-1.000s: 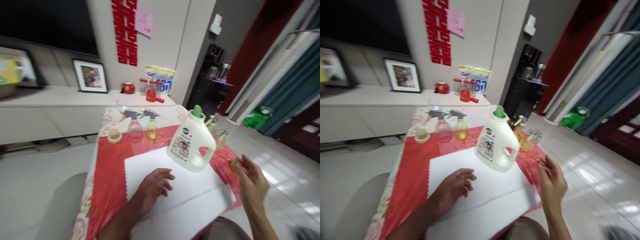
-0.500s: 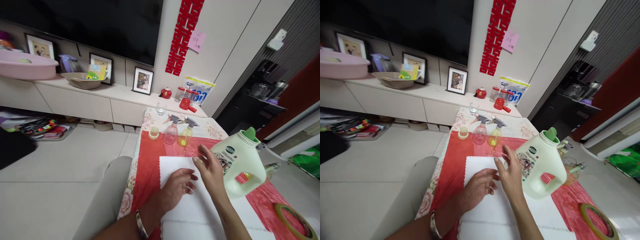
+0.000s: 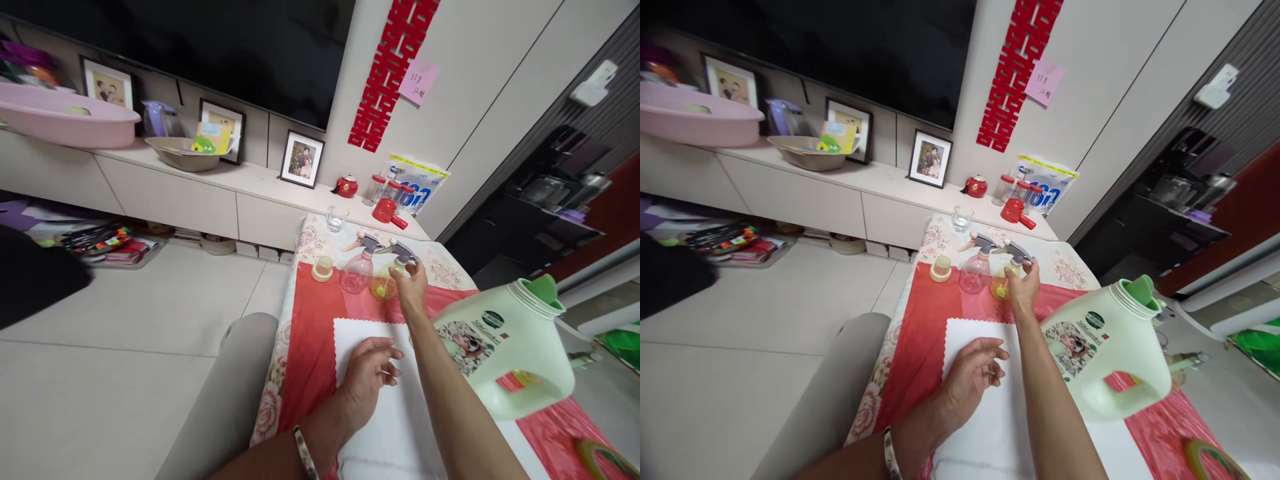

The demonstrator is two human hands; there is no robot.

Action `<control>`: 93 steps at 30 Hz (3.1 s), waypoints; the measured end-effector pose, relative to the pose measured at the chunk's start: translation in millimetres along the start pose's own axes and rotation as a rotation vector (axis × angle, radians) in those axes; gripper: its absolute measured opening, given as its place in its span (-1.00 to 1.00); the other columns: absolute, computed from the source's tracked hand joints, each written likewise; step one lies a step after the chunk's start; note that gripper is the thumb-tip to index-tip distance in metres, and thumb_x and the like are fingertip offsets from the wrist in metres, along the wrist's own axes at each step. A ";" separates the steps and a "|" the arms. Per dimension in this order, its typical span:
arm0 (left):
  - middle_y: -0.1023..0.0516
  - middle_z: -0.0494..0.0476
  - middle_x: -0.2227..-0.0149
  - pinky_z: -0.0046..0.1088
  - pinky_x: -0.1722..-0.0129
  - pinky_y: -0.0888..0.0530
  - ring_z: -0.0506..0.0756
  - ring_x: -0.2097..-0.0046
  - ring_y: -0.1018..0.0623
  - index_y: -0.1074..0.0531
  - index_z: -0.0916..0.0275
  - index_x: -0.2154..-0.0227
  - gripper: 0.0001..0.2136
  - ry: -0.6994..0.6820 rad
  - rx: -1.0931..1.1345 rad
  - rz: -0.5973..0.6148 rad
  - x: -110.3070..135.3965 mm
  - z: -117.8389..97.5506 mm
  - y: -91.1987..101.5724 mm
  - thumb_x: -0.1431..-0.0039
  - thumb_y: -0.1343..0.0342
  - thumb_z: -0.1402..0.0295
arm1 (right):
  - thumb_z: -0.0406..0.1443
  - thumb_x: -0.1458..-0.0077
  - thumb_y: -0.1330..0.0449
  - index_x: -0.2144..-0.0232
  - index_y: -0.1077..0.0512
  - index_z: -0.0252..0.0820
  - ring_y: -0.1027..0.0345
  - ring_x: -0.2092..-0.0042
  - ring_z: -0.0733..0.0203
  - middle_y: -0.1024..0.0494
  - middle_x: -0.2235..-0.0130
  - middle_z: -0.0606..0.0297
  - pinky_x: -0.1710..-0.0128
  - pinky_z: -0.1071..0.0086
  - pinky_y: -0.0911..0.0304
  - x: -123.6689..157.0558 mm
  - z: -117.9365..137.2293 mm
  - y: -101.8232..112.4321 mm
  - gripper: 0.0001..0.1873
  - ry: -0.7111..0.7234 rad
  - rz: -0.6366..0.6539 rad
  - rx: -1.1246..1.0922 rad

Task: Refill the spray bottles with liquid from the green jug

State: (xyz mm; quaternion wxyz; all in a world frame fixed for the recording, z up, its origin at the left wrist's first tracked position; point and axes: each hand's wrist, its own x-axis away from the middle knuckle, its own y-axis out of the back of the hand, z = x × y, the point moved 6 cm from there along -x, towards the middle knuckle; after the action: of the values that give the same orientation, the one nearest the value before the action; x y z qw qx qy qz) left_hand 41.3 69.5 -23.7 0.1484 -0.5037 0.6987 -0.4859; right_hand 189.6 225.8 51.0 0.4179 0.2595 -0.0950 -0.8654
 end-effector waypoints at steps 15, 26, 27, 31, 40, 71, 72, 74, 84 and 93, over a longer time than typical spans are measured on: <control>-0.55 0.19 0.15 -0.31 0.23 -0.42 0.08 0.30 -0.50 -0.42 0.24 0.17 -0.73 -0.272 -0.516 -0.107 6.8 -14.5 0.1 0.00 -0.10 0.39 | -0.01 0.19 -0.44 -0.28 -0.22 -0.34 -0.40 0.13 0.19 -0.47 0.15 0.18 -0.03 0.20 -0.34 34.2 50.7 42.4 0.06 0.166 -0.133 -0.300; -0.33 0.35 -0.18 0.10 -0.25 -0.35 0.39 -0.23 -0.36 -0.11 0.21 -0.20 -0.08 -0.886 -1.119 -0.102 33.3 -20.8 -19.4 0.29 -0.43 0.50 | -0.18 0.22 -0.54 -0.26 -0.32 -0.15 -0.48 0.07 0.07 -0.52 0.02 0.06 0.06 0.22 -0.43 150.3 58.2 106.6 -0.02 -0.034 0.071 -0.372; -0.36 0.34 -0.16 0.11 -0.22 -0.38 0.40 -0.20 -0.40 -0.14 0.21 -0.18 -0.09 -0.851 -1.129 -0.076 30.6 -17.7 -19.1 0.30 -0.44 0.46 | -0.19 0.22 -0.54 -0.26 -0.31 -0.16 -0.48 0.06 0.06 -0.51 -0.01 0.04 0.07 0.23 -0.44 157.4 54.8 108.3 -0.02 -0.051 0.081 -0.388; -0.52 0.23 -0.03 0.03 -0.09 -0.50 0.35 -0.08 -0.53 -0.29 0.16 -0.06 -0.31 -0.708 -1.133 0.014 22.0 -8.0 -18.8 0.20 -0.40 0.41 | -0.22 0.13 -0.51 -0.30 -0.23 -0.16 -0.46 0.01 0.07 -0.50 -0.01 0.06 0.06 0.28 -0.45 172.4 40.1 107.0 -0.03 -0.092 0.158 -0.500; -0.61 0.19 0.05 -0.10 -0.03 -0.55 0.29 -0.02 -0.61 -0.39 0.19 0.02 -0.52 -0.645 -1.105 0.159 29.0 -14.7 -36.9 0.08 -0.27 0.38 | -0.19 -0.04 -0.41 0.08 -0.43 -0.18 -0.45 0.06 0.16 -0.52 0.10 0.20 0.03 0.34 -0.39 175.8 29.0 90.9 -0.58 -0.051 0.308 -0.631; -0.52 0.27 -0.01 -0.05 -0.05 -0.50 0.29 -0.03 -0.57 -0.25 0.23 -0.06 -0.43 -0.555 -1.134 0.197 24.5 -3.5 -25.9 0.07 -0.27 0.39 | -0.15 -0.11 -0.34 0.02 -0.52 -0.16 -0.45 0.07 0.10 -0.53 0.06 0.18 0.06 0.28 -0.40 179.4 31.0 109.3 -0.60 0.080 0.193 -0.542; -0.52 0.27 -0.01 -0.04 -0.07 -0.48 0.29 -0.05 -0.55 -0.25 0.23 -0.06 -0.42 -0.556 -1.142 0.209 23.7 -3.0 -25.4 0.07 -0.26 0.40 | -0.16 -0.10 -0.35 0.02 -0.53 -0.15 -0.45 0.06 0.09 -0.53 0.05 0.18 0.05 0.27 -0.40 178.2 32.0 112.4 -0.60 0.087 0.178 -0.542; -0.50 0.27 -0.02 -0.03 -0.10 -0.46 0.29 -0.07 -0.53 -0.25 0.23 -0.07 -0.41 -0.572 -1.155 0.221 23.0 -2.5 -24.7 0.09 -0.25 0.44 | -0.19 -0.08 -0.37 0.00 -0.53 -0.13 -0.45 0.04 0.09 -0.52 0.03 0.18 0.03 0.26 -0.40 174.7 34.3 120.0 -0.59 0.096 0.141 -0.543; -0.47 0.22 -0.03 -0.04 -0.16 -0.41 0.27 -0.11 -0.49 -0.26 0.18 -0.06 -0.35 -0.513 -1.146 0.146 26.1 -5.4 -24.1 0.17 -0.30 0.49 | -0.22 -0.03 -0.39 0.10 -0.49 -0.15 -0.45 0.19 0.19 -0.51 0.11 0.18 0.18 0.26 -0.46 140.5 101.9 163.3 -0.63 0.158 -0.072 -0.692; -0.51 0.22 -0.03 -0.11 -0.12 -0.46 0.27 -0.06 -0.53 -0.30 0.18 -0.05 -0.32 -0.437 -1.063 0.334 37.7 -5.6 -32.6 0.22 -0.39 0.44 | -0.26 0.07 -0.44 0.34 -0.51 -0.21 -0.43 0.23 0.20 -0.50 0.20 0.23 0.23 0.28 -0.41 115.9 134.2 179.3 -0.76 0.363 -0.161 -0.527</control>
State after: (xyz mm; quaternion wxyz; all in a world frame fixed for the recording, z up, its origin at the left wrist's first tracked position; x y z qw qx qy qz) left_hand 38.7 39.8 16.6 0.0905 -0.4807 0.8690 0.0749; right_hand 179.6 15.8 190.2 0.4110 0.2991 0.2288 -0.8302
